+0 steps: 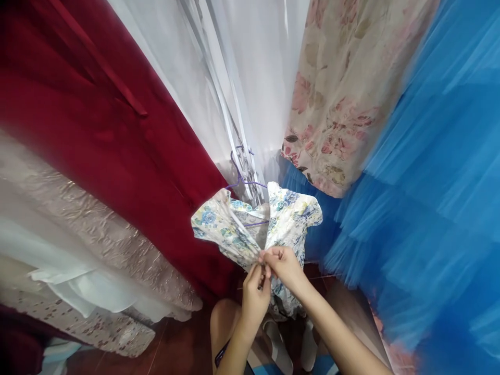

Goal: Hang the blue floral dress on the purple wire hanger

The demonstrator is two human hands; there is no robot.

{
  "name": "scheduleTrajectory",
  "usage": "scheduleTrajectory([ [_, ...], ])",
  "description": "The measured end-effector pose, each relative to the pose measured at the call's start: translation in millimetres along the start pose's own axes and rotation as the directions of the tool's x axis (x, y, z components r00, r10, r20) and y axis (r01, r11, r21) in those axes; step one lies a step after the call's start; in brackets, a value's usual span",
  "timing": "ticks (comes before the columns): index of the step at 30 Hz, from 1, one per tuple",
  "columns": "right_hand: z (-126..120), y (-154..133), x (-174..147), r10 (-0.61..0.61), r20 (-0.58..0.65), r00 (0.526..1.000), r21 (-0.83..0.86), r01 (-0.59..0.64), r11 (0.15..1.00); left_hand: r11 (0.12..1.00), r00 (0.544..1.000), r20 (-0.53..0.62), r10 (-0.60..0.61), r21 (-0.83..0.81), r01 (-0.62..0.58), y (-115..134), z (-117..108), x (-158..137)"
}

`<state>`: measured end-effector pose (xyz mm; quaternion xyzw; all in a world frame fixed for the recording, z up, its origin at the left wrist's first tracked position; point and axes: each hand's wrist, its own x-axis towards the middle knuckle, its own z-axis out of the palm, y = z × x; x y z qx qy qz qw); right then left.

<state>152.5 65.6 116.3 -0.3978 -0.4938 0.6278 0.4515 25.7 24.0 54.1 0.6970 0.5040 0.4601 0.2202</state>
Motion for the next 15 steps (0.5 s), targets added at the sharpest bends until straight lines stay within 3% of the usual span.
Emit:
scheduleTrajectory([
  [7, 6.0, -60.8, 43.0, -0.183, -0.095, 0.979, -0.082, 0.175, 0.981, 0.981, 0.963, 0.269, 0.0, 0.189, -0.052, 8.2, 1.2, 4.2],
  [11, 16.2, -90.9, 65.8, -0.277, -0.132, 0.952, -0.091, 0.266, 0.96, 0.965, 0.944, 0.328, -0.023, 0.255, -0.065, 11.5, 6.7, -0.5],
  [15, 23.6, -103.4, 73.8, -0.334, -0.162, 0.928, -0.061, 0.329, 0.942, 0.976, 0.933, 0.359, -0.036, 0.214, -0.045, 14.7, 13.6, -7.7],
])
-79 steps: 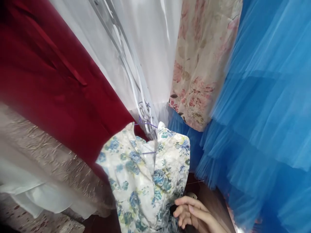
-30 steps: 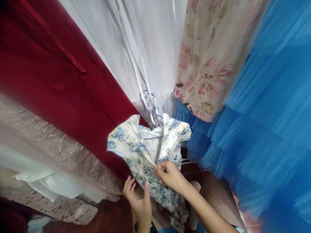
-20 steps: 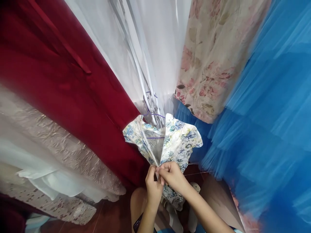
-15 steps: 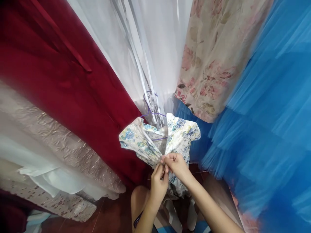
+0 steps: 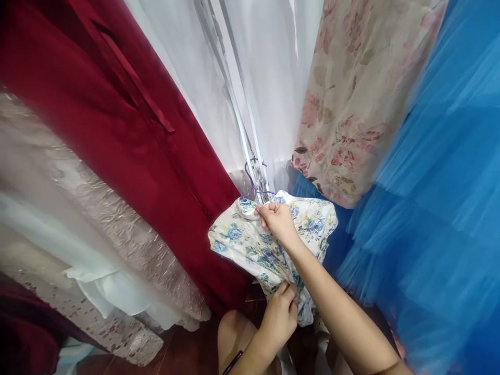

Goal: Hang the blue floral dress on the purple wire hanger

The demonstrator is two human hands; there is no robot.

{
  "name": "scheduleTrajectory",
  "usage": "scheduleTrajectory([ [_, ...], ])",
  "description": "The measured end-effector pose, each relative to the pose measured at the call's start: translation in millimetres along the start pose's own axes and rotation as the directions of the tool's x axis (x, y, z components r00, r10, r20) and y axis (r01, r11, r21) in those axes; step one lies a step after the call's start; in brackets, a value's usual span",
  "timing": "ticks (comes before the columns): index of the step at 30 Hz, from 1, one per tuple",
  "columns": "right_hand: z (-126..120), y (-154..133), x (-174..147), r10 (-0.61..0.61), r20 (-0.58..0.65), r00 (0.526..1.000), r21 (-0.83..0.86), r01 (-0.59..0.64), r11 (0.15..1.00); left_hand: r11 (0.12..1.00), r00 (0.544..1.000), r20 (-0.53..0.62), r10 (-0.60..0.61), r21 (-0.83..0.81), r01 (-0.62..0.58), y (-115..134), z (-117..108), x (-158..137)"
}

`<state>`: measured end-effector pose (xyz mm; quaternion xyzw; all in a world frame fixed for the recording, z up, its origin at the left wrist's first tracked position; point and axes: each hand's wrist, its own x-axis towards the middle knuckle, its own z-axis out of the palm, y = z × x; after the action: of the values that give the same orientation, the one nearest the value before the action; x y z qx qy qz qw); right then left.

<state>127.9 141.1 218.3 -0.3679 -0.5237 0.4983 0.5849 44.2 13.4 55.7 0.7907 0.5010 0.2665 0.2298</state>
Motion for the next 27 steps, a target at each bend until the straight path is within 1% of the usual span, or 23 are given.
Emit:
scheduleTrajectory([
  [2, 0.2, -0.6, -2.9, 0.002, 0.023, 1.0, 0.002, -0.002, 1.0, 0.998, 1.0, -0.006, -0.016, -0.057, 0.015, 0.8, -4.1, 0.3],
  [3, -0.9, 0.0, -5.6, 0.0, 0.036, 0.999, -0.003, 0.001, 1.0, 0.996, 1.0, -0.023, -0.018, -0.088, 0.016, 0.6, -9.6, 1.9],
  [4, -2.6, 0.8, -8.6, -0.005, 0.049, 0.999, -0.011, 0.006, 1.0, 0.993, 0.998, -0.061, -0.018, -0.121, 0.01, 0.0, -17.7, 4.7],
  [6, -7.1, 2.5, -14.5, -0.018, 0.077, 0.997, -0.03, 0.02, 0.999, 0.982, 0.979, -0.204, -0.018, -0.188, -0.022, -1.3, -41.3, 15.0],
  [7, -9.3, 2.9, -17.0, -0.023, 0.088, 0.996, -0.036, 0.026, 0.999, 0.975, 0.952, -0.304, -0.025, -0.217, -0.044, -1.3, -56.1, 22.5],
  [9, -12.6, 2.4, -20.8, -0.027, 0.11, 0.994, -0.043, 0.032, 0.999, 0.961, 0.863, -0.502, -0.061, -0.262, -0.085, 1.0, -89.2, 41.3],
  [10, -13.5, 1.6, -22.1, -0.032, 0.119, 0.992, -0.047, 0.038, 0.998, 0.959, 0.829, -0.557, -0.053, -0.26, -0.114, 3.6, -105.9, 52.0],
  [11, -14.0, 0.6, -23.0, -0.04, 0.125, 0.991, -0.051, 0.046, 0.998, 0.958, 0.818, -0.575, -0.024, -0.246, -0.145, 7.0, -121.7, 63.1],
  [12, -14.0, -0.3, -23.6, -0.049, 0.134, 0.99, -0.056, 0.057, 0.997, 0.961, 0.822, -0.568, 0.026, -0.213, -0.178, 11.1, -135.7, 73.9],
  [14, -13.6, -0.1, -23.6, -0.07, 0.16, 0.985, -0.068, 0.082, 0.994, 0.965, 0.846, -0.513, 0.142, -0.118, -0.233, 19.8, -156.8, 93.1],
  [16, -13.1, 4.3, -22.0, -0.093, 0.177, 0.98, -0.094, 0.11, 0.989, 0.958, 0.848, -0.47, 0.245, -0.018, -0.286, 26.6, -167.7, 106.7],
  [17, -13.0, 8.2, -20.9, -0.113, 0.172, 0.979, -0.119, 0.135, 0.984, 0.952, 0.837, -0.472, 0.279, 0.021, -0.306, 28.9, -169.9, 111.2],
  [19, -13.1, 18.0, -18.6, -0.176, 0.137, 0.975, -0.197, 0.201, 0.96, 0.945, 0.794, -0.525, 0.305, 0.066, -0.32, 30.8, -170.3, 116.9],
  [21, -13.4, 28.2, -17.6, -0.242, 0.108, 0.964, -0.293, 0.263, 0.919, 0.948, 0.745, -0.6, 0.291, 0.075, -0.31, 30.1, -168.9, 120.1],
  [23, -14.4, 36.4, -18.5, -0.268, 0.117, 0.956, -0.382, 0.292, 0.877, 0.955, 0.712, -0.654, 0.254, 0.054, -0.29, 27.6, -169.2, 123.0],
  [25, -16.3, 43.0, -21.3, -0.262, 0.161, 0.952, -0.439, 0.307, 0.844, 0.964, 0.686, -0.702, 0.193, 0.005, -0.266, 23.1, -173.9, 126.9],
  [27, -19.5, 49.3, -25.5, -0.227, 0.217, 0.949, -0.464, 0.305, 0.831, 0.967, 0.642, -0.759, 0.112, -0.065, -0.245, 15.1, -183.5, 132.3],
])
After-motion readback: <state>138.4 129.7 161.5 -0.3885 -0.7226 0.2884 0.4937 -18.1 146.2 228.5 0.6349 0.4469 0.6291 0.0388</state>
